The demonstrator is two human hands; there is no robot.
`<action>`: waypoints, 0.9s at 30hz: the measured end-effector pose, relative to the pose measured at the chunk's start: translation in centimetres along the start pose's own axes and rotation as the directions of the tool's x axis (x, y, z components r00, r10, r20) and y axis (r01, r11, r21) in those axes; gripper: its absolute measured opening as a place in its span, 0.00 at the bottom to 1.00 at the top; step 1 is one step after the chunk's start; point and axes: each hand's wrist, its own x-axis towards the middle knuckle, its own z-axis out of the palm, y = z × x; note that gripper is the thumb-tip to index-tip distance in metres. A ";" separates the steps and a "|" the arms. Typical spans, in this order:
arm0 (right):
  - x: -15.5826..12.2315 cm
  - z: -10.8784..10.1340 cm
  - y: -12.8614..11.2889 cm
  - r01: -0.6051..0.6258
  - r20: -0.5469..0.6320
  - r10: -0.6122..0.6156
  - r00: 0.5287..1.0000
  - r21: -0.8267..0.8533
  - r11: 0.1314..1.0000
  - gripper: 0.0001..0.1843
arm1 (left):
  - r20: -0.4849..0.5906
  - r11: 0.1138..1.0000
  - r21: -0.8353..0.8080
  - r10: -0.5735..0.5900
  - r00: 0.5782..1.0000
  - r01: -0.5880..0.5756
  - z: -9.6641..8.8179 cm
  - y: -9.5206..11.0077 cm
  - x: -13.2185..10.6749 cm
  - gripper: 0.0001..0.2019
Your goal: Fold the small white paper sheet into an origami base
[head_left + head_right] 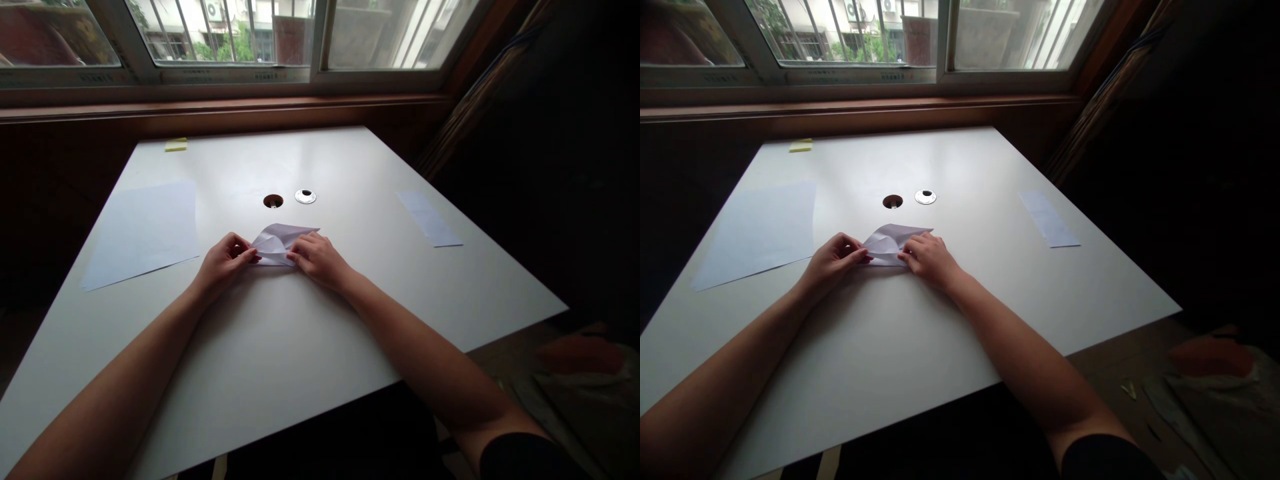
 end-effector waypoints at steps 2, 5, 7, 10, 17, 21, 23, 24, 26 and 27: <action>0.0 0.0 0.1 -0.004 -0.008 0.004 1.000 0.008 1.000 0.07 | -0.021 1.000 0.013 -0.015 1.000 0.015 0.1 0.1 0.0 0.18; 0.0 0.0 0.2 -0.011 -0.017 0.012 1.000 0.028 1.000 0.07 | -0.064 0.999 0.043 -0.005 0.998 0.008 0.1 0.3 -0.1 0.17; 0.1 0.0 0.3 -0.017 -0.020 0.018 1.000 0.042 0.999 0.06 | -0.082 0.997 0.072 0.007 0.997 -0.001 0.2 0.5 -0.2 0.16; 0.0 0.1 0.4 -0.027 -0.024 0.028 0.999 0.055 0.998 0.06 | -0.100 0.993 0.122 0.014 0.995 -0.002 0.2 0.4 -0.2 0.14; 0.1 0.3 0.5 -0.022 -0.033 0.024 0.999 0.066 0.998 0.05 | -0.142 1.000 -0.011 0.026 0.989 -0.028 0.4 -0.2 0.1 0.15; 0.1 0.1 0.6 -0.038 -0.027 0.041 0.999 0.097 0.995 0.06 | -0.184 0.997 -0.012 0.072 0.980 -0.076 0.4 -0.1 0.0 0.07; 0.1 0.1 0.7 -0.047 -0.033 0.052 0.998 0.127 0.991 0.06 | -0.148 0.976 0.161 0.169 0.974 -0.145 0.3 0.0 -0.1 0.05; 0.1 0.0 0.7 -0.054 -0.040 0.060 0.997 0.145 0.988 0.06 | -0.108 0.942 0.268 0.240 0.965 -0.204 0.4 0.0 -0.2 0.05; 0.1 0.0 0.8 -0.068 -0.054 0.079 0.995 0.181 0.981 0.07 | 0.010 0.820 0.451 0.389 0.921 -0.352 0.5 -0.1 -0.2 0.07; 0.1 -0.1 0.7 -0.075 -0.061 0.089 0.994 0.198 0.977 0.07 | 0.071 0.743 0.521 0.452 0.889 -0.420 0.6 -0.2 -0.3 0.08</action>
